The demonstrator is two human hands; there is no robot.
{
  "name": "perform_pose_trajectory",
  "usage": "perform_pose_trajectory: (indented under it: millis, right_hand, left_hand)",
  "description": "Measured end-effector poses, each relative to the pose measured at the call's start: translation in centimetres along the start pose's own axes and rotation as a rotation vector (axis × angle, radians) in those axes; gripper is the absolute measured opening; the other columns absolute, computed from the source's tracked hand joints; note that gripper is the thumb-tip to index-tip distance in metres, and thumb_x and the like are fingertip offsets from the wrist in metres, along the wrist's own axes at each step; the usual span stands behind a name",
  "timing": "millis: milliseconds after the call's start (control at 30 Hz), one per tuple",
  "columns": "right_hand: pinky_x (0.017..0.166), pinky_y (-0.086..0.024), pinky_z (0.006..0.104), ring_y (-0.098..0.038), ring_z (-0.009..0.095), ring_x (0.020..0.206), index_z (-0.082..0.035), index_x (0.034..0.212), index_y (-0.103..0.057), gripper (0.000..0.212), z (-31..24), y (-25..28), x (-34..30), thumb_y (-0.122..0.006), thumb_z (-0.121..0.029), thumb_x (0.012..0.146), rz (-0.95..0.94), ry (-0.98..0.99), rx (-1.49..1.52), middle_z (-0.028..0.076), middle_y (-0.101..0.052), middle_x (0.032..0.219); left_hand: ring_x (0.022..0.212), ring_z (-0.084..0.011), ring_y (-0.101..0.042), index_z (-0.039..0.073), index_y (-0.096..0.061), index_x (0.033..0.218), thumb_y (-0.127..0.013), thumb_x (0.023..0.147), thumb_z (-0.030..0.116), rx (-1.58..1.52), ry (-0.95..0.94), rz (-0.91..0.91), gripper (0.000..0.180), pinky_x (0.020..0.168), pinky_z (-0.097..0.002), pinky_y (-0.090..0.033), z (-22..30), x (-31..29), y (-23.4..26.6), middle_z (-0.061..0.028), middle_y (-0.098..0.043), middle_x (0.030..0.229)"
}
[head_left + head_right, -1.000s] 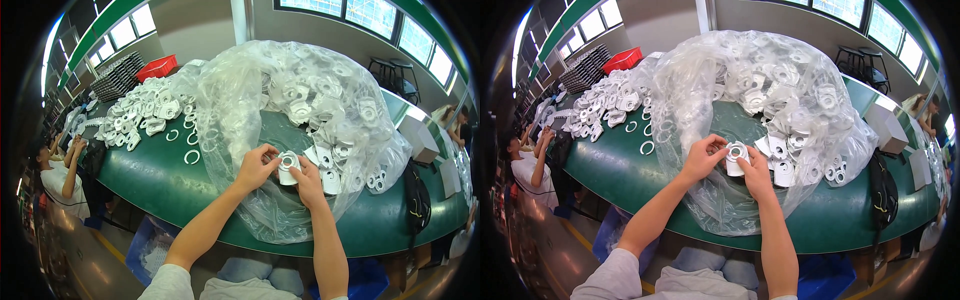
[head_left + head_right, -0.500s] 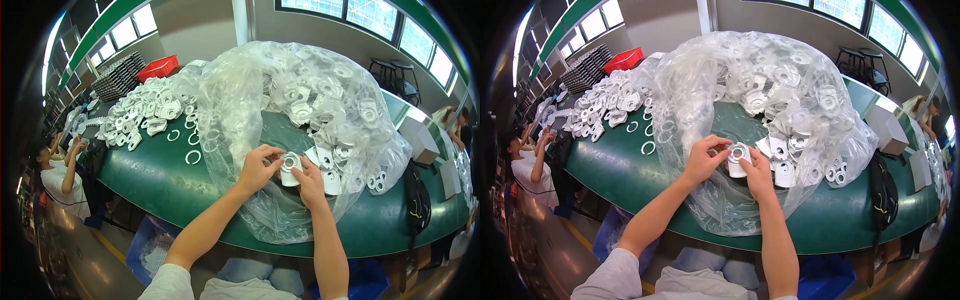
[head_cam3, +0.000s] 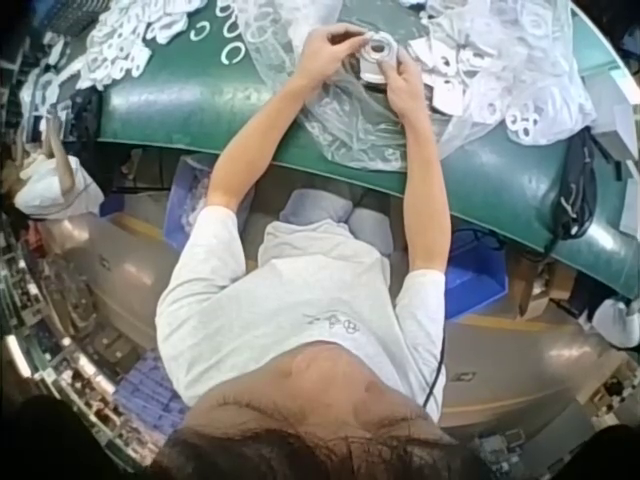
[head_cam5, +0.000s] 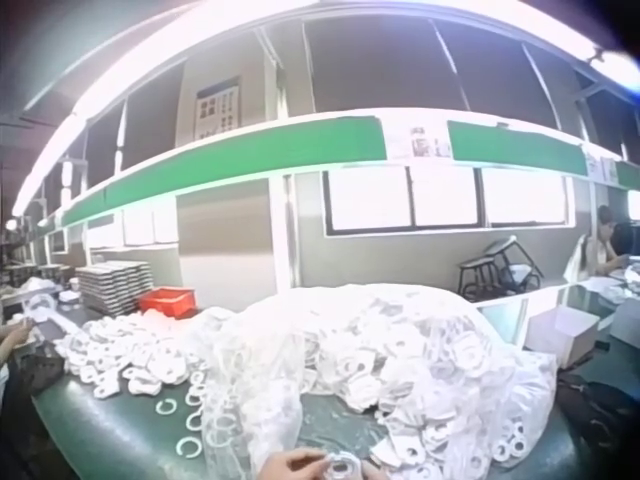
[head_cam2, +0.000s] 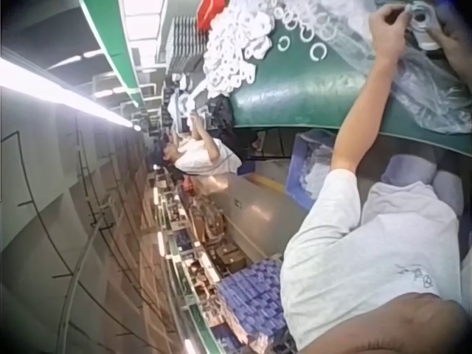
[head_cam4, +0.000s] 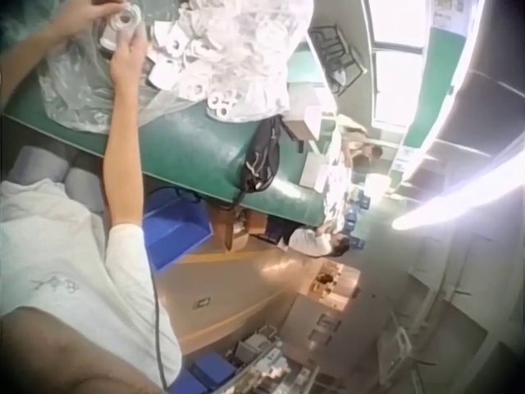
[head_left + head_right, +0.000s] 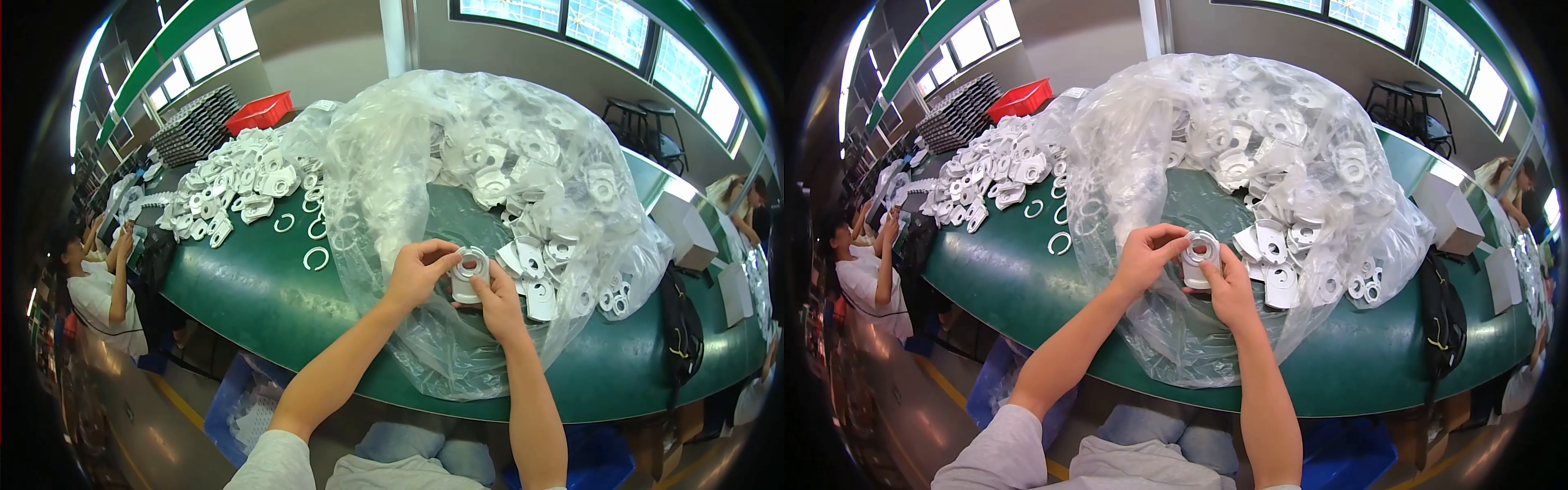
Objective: Assembling small white plastic components by snapping rings and bases together at a factory workbench.
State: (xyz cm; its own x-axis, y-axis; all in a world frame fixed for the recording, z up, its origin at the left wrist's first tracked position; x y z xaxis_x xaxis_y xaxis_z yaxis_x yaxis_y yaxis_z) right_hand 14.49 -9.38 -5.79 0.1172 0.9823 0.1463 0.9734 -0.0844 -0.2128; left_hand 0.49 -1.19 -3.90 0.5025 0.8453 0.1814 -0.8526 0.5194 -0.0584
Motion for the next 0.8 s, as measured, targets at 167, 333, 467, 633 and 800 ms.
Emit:
perform_pose_trajectory:
  millis: [167, 333, 467, 633, 800]
  right_hand:
    - [0.063, -0.058, 0.0301, -0.065, 0.021, 0.084, 0.003, 0.12, -0.046, 0.028, -0.4, 0.0, -0.2, -0.044, -0.006, 0.094, 0.013, -0.051, 0.092, 0.015, -0.062, 0.103]
    - [0.061, -0.057, 0.0284, -0.066, 0.021, 0.079, 0.003, 0.119, -0.047, 0.027, -0.9, 0.1, -0.2, -0.044, -0.005, 0.093, 0.024, -0.067, 0.109, 0.014, -0.063, 0.101]
    - [0.056, -0.054, 0.0268, -0.066, 0.021, 0.079, 0.003, 0.118, -0.048, 0.028, -0.8, 0.1, -0.1, -0.048, -0.004, 0.091, 0.046, -0.022, 0.041, 0.013, -0.063, 0.099]
    - [0.049, -0.05, 0.025, -0.065, 0.018, 0.075, 0.002, 0.112, -0.052, 0.027, -1.5, 0.1, -0.4, -0.055, 0.001, 0.085, 0.034, -0.012, -0.046, 0.011, -0.064, 0.095]
    - [0.05, -0.05, 0.0249, -0.065, 0.017, 0.075, 0.001, 0.11, -0.053, 0.025, -1.4, -0.5, -0.3, -0.053, 0.001, 0.085, -0.013, -0.066, -0.035, 0.01, -0.064, 0.094]
  left_hand:
    - [0.074, -0.0098, -0.06, -0.003, -0.065, 0.103, -0.062, 0.086, 0.005, -0.012, 0.022, -0.034, 0.019, 0.067, -0.0237, -0.049, -0.1, 0.1, 0.0, -0.0067, -0.068, 0.089]
    - [0.078, -0.0112, -0.061, -0.005, -0.062, 0.107, -0.061, 0.084, 0.0, -0.071, 0.015, -0.111, 0.024, 0.068, -0.0239, -0.05, -0.1, 0.1, 0.1, -0.009, -0.067, 0.093]
    - [0.079, -0.0115, -0.061, -0.005, -0.062, 0.108, -0.061, 0.084, -0.002, -0.036, -0.01, -0.1, 0.025, 0.068, -0.0242, -0.05, 0.0, -0.2, -0.3, -0.0094, -0.067, 0.095]
    - [0.075, -0.0107, -0.061, -0.005, -0.062, 0.104, -0.059, 0.086, 0.002, -0.003, -0.013, -0.096, 0.019, 0.066, -0.0239, -0.051, 0.8, -0.3, -0.7, -0.0079, -0.066, 0.09]
    - [0.065, -0.0088, -0.059, -0.004, -0.064, 0.098, -0.059, 0.088, 0.005, 0.081, -0.023, -0.069, 0.015, 0.058, -0.0226, -0.049, 0.8, -0.6, -0.1, -0.0059, -0.065, 0.083]
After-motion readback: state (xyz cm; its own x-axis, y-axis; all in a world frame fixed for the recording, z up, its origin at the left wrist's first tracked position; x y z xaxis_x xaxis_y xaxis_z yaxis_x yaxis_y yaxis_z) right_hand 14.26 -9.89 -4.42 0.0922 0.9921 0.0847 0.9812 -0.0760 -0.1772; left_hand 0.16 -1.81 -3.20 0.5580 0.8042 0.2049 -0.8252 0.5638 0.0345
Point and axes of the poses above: each hand's wrist, its own x-axis towards the middle knuckle, its own y-axis out of the back of the hand, z = x × y, the point moved 1 cm from there along x, towards the middle knuckle
